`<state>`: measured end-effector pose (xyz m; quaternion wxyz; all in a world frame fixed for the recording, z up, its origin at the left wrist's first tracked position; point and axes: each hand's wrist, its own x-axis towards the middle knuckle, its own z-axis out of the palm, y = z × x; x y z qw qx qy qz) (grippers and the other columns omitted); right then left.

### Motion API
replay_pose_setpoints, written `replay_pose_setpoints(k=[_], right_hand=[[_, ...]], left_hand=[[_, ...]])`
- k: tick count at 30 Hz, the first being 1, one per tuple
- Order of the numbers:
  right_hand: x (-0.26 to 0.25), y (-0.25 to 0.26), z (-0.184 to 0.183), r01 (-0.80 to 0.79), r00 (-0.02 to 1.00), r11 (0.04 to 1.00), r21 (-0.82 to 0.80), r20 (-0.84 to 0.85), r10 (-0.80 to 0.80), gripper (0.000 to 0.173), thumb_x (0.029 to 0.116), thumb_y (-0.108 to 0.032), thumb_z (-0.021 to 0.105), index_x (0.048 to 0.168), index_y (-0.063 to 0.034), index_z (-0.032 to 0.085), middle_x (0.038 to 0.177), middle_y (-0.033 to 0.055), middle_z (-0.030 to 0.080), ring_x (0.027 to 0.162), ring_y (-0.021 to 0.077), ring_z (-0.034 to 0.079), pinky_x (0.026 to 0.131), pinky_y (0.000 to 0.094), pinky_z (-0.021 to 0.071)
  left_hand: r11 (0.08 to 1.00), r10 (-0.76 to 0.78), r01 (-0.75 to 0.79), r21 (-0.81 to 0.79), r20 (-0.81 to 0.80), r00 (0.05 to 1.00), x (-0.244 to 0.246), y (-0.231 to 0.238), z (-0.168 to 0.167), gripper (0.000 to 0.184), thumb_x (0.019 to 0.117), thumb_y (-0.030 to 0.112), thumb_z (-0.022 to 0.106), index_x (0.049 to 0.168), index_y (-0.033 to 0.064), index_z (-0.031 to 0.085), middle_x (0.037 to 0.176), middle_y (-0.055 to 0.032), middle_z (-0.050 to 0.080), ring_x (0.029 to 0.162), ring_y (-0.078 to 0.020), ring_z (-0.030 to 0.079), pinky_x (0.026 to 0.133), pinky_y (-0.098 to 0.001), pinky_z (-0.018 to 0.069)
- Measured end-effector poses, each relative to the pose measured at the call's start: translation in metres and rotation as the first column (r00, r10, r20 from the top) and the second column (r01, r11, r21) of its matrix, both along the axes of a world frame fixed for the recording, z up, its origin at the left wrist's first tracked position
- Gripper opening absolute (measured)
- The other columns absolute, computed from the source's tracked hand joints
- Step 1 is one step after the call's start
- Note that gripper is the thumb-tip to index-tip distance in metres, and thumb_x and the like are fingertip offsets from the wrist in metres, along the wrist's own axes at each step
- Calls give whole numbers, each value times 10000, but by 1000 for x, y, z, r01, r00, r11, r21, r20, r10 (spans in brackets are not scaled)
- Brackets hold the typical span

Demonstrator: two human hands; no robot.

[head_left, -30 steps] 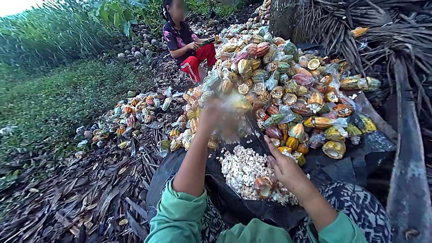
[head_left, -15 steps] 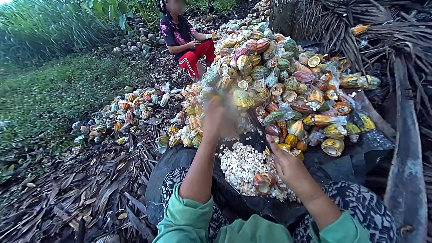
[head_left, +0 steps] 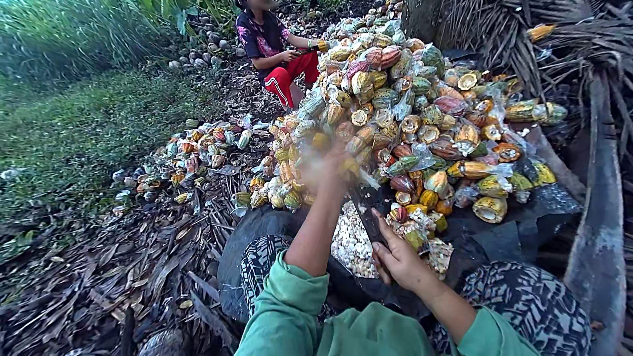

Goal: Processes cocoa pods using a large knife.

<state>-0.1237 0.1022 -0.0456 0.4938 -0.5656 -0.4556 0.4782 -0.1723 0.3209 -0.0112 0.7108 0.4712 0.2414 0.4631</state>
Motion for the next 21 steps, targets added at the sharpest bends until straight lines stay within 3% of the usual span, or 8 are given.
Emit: replay_pose_setpoints(k=[6,9,11,13,15,17,19,21], right_hand=[[-12,2,-13,46,787,986,159,-613,62,806,1029,-73,437,1640,-188,-77,721,-6,543,453,93,535,388,230,487],[-15,4,-16,24,660,982,189,-741,127,855,1032,-94,458,1634,-270,-123,708,11,551,442,97,528,390,227,479],[-12,6,-17,23,657,981,193,-742,131,847,1033,-89,450,1632,-269,-121,705,9,553,441,98,534,390,232,484],[3,8,-11,25,809,990,136,-585,60,799,1030,-77,428,1638,-195,-77,709,5,542,436,95,525,386,241,486],[28,11,2,2,1000,1000,-17,10,-2,703,1048,-103,408,1649,-117,45,766,73,560,467,153,532,439,304,514],[38,16,20,36,767,964,-264,626,143,681,1084,-120,414,1665,-222,72,971,213,684,754,363,679,744,517,570],[30,20,21,81,560,923,-375,783,269,754,1062,-82,417,1660,-314,20,1068,254,681,919,453,695,839,606,542],[16,22,19,88,534,918,-387,796,285,780,1051,-58,417,1659,-311,-2,1065,254,673,914,450,695,822,592,549]], left_hand=[[988,151,-137,-77,221,964,15,-1,-22,163,1011,167,451,1084,126,591,896,-8,669,837,-115,672,752,-324,584],[976,218,-212,-54,202,955,17,-5,-16,178,1021,148,429,1111,113,579,903,6,669,841,-89,669,764,-303,584],[981,194,-188,-50,184,964,16,-3,-21,173,1023,195,447,1120,140,579,923,11,679,853,-91,673,769,-310,587],[996,88,-85,-42,83,993,11,2,-25,232,1041,268,476,1222,158,570,1020,-8,680,913,-117,670,792,-338,584],[992,-126,128,2,-162,979,-1,17,-20,415,1073,440,409,1388,191,514,1172,-48,655,996,-166,654,818,-380,572],[956,-237,290,51,-454,859,-9,31,-1,512,1077,484,365,1460,156,457,1265,-128,615,1056,-252,637,836,-467,565],[926,-155,347,146,-692,705,-9,32,17,459,1050,377,538,1397,77,531,1269,-158,622,1103,-260,619,922,-483,524],[911,15,312,271,-775,632,-5,27,19,357,975,246,689,1258,40,619,1200,-176,656,1090,-283,636,949,-518,512]])
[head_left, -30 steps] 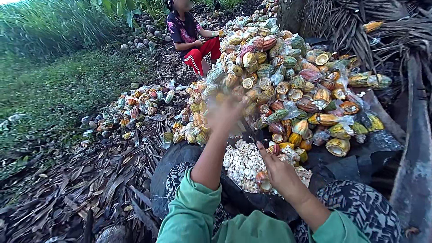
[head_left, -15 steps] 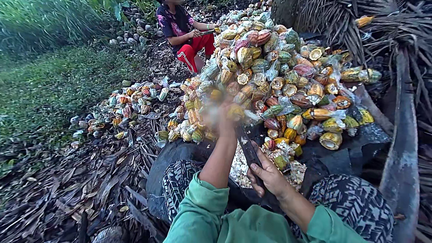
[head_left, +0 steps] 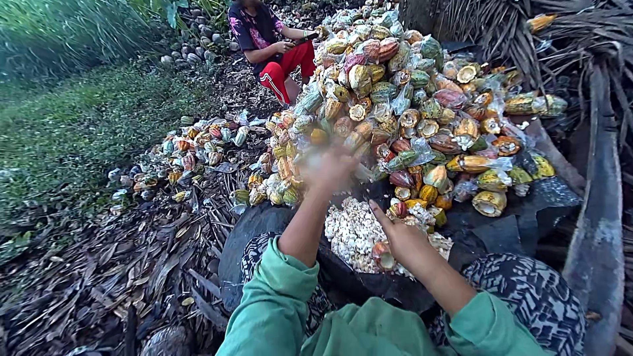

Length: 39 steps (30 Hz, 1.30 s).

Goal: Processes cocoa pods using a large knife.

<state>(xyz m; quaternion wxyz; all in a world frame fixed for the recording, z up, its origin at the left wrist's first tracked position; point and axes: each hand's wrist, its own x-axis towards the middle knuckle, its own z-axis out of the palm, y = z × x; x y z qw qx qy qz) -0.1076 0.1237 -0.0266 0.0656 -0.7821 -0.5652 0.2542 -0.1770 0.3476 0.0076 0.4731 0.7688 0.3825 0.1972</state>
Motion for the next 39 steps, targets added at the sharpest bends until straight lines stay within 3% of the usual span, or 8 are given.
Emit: replay_pose_setpoints(k=[7,10,13,20,22,26,37,39], right_hand=[[5,-9,-14,24,904,994,106,-427,23,702,1092,-145,406,1663,-248,11,1024,216,693,853,384,692,843,545,551],[-1,-9,-37,237,359,936,262,-918,166,774,1019,-108,431,1644,-143,-25,754,17,548,467,128,540,421,283,515],[-20,-6,-48,401,-41,887,229,-963,267,861,1021,-84,474,1627,-179,-130,711,-18,546,452,96,539,393,246,501],[-4,-7,-47,379,-141,875,301,-916,376,913,1015,-151,577,1633,-211,-93,734,-19,582,472,80,557,406,209,492],[5,-13,-42,371,-39,850,374,-908,416,872,1029,-211,596,1642,-204,-25,753,-27,608,480,69,564,409,214,504],[38,-19,-9,7,968,994,107,-251,20,672,1072,-133,431,1660,-161,108,923,220,689,731,376,688,707,509,580],[43,-45,-10,73,997,991,-111,22,-71,654,1083,-135,414,1660,-192,110,1103,272,690,1019,471,684,909,617,518],[37,-33,-25,22,1000,978,-206,-6,-24,647,1086,-140,424,1657,-209,128,1138,282,681,1078,477,665,949,622,498]], left_hand=[[964,146,-40,-263,396,906,-5,-11,-33,177,915,49,587,1087,79,555,853,-14,597,717,-90,577,635,-276,504],[851,414,-21,-524,646,642,-3,-25,-43,171,1001,218,436,1113,156,550,844,-13,660,708,-131,658,615,-320,575],[815,503,17,-579,722,475,19,-29,-42,230,986,244,452,1151,124,560,893,-59,687,790,-194,697,679,-398,605],[689,680,-25,-725,634,369,27,4,-35,218,1033,262,417,999,99,559,791,-61,636,699,-173,649,619,-355,568],[629,733,53,-776,614,291,16,12,-22,233,1037,336,419,1071,131,523,889,-66,619,791,-185,637,678,-390,563],[555,796,82,-828,557,236,-11,24,-2,319,1035,384,400,1191,117,479,1003,-138,619,803,-252,666,676,-396,595],[427,903,-364,-827,411,126,-98,73,-63,505,1031,398,389,1453,121,395,1380,-179,518,1205,-340,566,914,-595,513],[610,791,-379,-696,504,347,-66,22,-53,467,1056,373,383,1419,83,421,1254,-184,563,1082,-302,601,865,-528,536]])
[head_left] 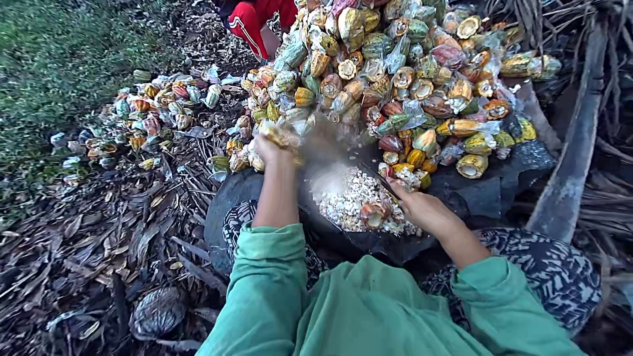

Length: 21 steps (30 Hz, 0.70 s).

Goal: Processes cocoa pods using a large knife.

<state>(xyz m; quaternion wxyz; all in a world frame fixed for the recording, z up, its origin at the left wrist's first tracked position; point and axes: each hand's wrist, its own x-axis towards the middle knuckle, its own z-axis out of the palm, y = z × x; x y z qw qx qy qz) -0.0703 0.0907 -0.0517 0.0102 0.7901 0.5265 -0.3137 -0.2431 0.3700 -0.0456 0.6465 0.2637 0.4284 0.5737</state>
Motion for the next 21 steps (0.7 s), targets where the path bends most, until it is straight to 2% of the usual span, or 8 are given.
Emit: replay_pose_setpoints(k=[1,3,5,6,9,11,17,21], right_hand=[[-2,5,-8,-7,1000,1000,-29,-15,6,647,1083,-139,435,1656,-219,146,1148,287,678,1093,482,658,959,630,490],[2,7,-21,1,1000,999,-37,-6,-1,594,1074,-143,461,1632,-183,260,1136,283,684,1082,478,664,941,645,494],[11,-2,-15,37,999,999,-10,35,-36,369,1072,-141,479,1413,-28,562,1130,297,683,1095,488,651,935,665,477],[21,-8,-10,32,997,999,38,71,-34,336,1065,-134,493,1358,-12,604,1094,300,691,1065,498,658,905,676,483],[68,-22,9,103,990,976,189,79,-120,578,1076,-161,494,1619,-175,297,1056,311,688,963,530,675,828,715,501],[90,-38,17,249,965,904,348,-11,-262,599,1079,-181,503,1627,-169,262,1069,343,662,869,547,664,747,725,505],[118,-35,19,397,916,790,468,-154,-370,653,1073,-227,512,1643,-183,196,1061,267,669,712,397,662,689,619,543],[109,-26,16,329,944,825,459,-133,-302,641,1065,-229,525,1634,-174,235,1121,262,671,826,424,688,754,640,541]], left_hand=[[929,-315,320,184,-57,947,20,-41,13,497,1076,391,363,1423,38,406,1216,-176,582,1048,-269,617,883,-476,542],[279,-822,775,566,-277,498,66,-121,55,602,1039,366,462,1334,-159,476,1241,-229,647,1083,-281,685,915,-446,589],[-413,-773,607,679,-614,161,113,-178,112,456,972,212,590,1237,-158,627,1217,-180,705,1106,-206,686,925,-336,563],[-554,-674,519,651,-717,179,125,-188,134,382,966,161,612,1250,-89,661,1226,-130,712,1127,-170,673,942,-305,542],[-397,-552,638,660,-727,409,138,-146,140,286,1011,119,540,1198,-54,670,1160,-104,718,1065,-122,689,900,-289,583],[-206,-445,847,489,-818,364,139,-103,105,317,1045,184,510,1237,-35,636,1166,-100,705,1018,-112,690,868,-295,585],[-150,-203,815,-559,-790,-579,119,-95,-97,478,977,286,684,1361,12,605,1218,-261,663,1144,-411,639,1023,-633,461],[-14,-306,614,-789,-581,-754,101,-132,-175,754,852,144,800,1504,20,443,1364,-338,554,1262,-519,543,1030,-698,428]])
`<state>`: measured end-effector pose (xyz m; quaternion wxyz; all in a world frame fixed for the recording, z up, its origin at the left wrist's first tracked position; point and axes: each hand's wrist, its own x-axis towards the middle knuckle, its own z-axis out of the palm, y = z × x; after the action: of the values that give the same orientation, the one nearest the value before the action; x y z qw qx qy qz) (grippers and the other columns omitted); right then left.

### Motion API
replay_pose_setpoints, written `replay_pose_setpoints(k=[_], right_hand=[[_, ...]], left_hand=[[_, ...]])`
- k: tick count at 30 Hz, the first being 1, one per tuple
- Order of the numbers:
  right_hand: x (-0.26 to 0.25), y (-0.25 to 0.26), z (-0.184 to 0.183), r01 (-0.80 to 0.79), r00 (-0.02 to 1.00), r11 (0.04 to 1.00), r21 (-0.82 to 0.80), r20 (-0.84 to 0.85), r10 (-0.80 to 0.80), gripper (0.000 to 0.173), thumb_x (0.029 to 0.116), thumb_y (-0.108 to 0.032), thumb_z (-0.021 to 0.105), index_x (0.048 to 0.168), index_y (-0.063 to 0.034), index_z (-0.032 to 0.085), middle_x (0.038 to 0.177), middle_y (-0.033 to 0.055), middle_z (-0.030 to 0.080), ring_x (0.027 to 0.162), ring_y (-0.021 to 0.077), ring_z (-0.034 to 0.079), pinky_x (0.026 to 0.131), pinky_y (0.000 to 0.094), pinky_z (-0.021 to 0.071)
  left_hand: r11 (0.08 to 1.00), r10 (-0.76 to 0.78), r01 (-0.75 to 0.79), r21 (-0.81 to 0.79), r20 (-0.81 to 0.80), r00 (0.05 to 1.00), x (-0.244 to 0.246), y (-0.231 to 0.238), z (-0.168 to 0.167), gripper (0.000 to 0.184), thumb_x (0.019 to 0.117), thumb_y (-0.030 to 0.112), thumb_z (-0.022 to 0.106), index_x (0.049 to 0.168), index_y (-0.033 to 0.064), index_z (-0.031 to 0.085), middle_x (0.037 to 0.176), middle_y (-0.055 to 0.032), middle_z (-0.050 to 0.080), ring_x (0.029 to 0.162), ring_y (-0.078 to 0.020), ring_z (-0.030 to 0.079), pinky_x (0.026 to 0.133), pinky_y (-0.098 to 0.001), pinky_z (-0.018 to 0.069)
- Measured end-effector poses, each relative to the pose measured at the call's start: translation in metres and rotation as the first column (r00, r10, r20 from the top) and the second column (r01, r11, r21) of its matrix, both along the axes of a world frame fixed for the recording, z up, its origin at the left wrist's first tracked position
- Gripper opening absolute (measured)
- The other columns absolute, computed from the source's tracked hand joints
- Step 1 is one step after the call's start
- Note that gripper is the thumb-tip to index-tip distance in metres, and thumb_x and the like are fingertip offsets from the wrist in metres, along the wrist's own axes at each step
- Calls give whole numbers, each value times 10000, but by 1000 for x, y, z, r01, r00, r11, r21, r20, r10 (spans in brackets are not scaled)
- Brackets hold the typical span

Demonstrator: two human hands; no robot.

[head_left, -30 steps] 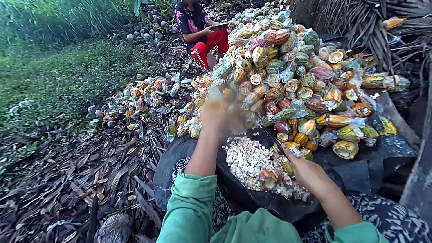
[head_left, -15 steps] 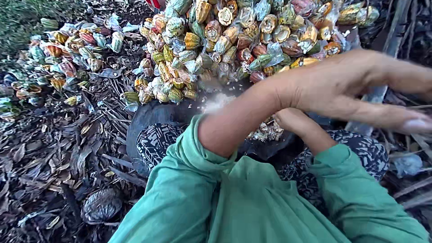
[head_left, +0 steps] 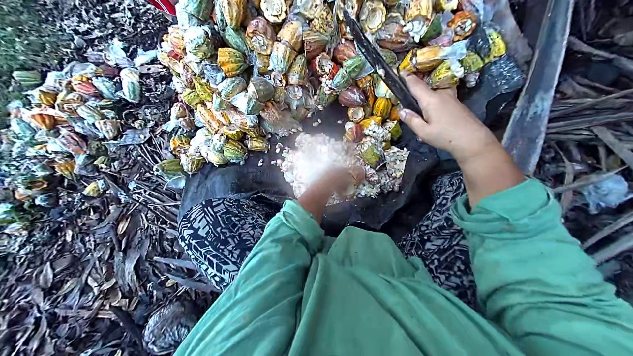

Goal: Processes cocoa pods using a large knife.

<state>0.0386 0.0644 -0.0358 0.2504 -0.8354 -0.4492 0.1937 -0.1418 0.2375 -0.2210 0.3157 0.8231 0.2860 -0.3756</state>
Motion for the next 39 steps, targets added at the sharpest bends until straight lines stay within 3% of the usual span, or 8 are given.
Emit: replay_pose_setpoints(k=[7,15,22,28,31,34,37,39], right_hand=[[-7,17,2,-111,993,993,-40,34,113,654,1063,-228,531,1635,-144,227,1129,255,681,988,460,678,876,646,509],[-27,47,1,-189,980,978,-91,48,194,644,1071,-259,528,1634,-173,227,1086,248,690,949,465,686,841,662,515],[-34,64,-1,-215,974,975,-61,63,219,640,1067,-235,533,1628,-148,236,1067,271,683,936,486,680,830,672,513],[-46,71,-16,-420,896,875,-243,43,442,634,1061,-177,531,1632,-205,258,1013,244,699,910,455,692,830,646,531],[-50,64,-21,-418,894,859,-297,34,447,622,1064,-173,513,1633,-222,268,1047,244,696,934,452,690,840,641,531],[-41,46,-17,-353,923,892,-283,49,381,643,1057,-149,523,1636,-194,248,1026,253,702,933,465,693,838,647,531],[-31,24,-23,-317,938,901,-294,43,344,625,1059,-166,538,1624,-171,272,1004,248,703,926,458,694,839,637,532],[-35,20,-28,-323,934,874,-364,23,355,625,1054,-158,534,1623,-172,275,1002,248,704,931,456,696,836,634,535]], left_hand=[[992,125,-126,29,9,992,-15,22,-29,607,926,12,597,1511,81,452,1388,-291,567,1227,-480,592,982,-661,485],[888,457,-449,-103,76,886,-60,55,11,545,981,68,513,1520,122,445,1340,-268,595,1090,-425,648,850,-602,539],[358,933,-739,-570,253,256,-110,90,62,338,1056,69,371,1386,116,427,940,-66,644,659,-119,607,537,-262,505],[344,904,-379,-859,412,-112,-152,144,121,266,1046,234,384,1002,149,632,796,-5,670,610,-71,590,536,-211,496],[280,797,-410,-868,448,-405,-169,168,160,247,1093,225,323,1098,126,549,869,-48,654,665,-124,620,587,-258,544],[22,598,-471,-882,389,-701,-181,187,172,143,1057,150,360,1130,107,475,899,-83,605,676,-149,621,593,-286,551],[-220,444,-524,-822,394,-805,-170,189,150,161,1005,130,432,1160,101,466,910,-91,565,656,-142,588,559,-275,534],[-180,471,-551,-815,421,-775,-124,174,138,328,1002,99,444,1329,97,418,965,-111,537,678,-158,562,558,-309,517]])
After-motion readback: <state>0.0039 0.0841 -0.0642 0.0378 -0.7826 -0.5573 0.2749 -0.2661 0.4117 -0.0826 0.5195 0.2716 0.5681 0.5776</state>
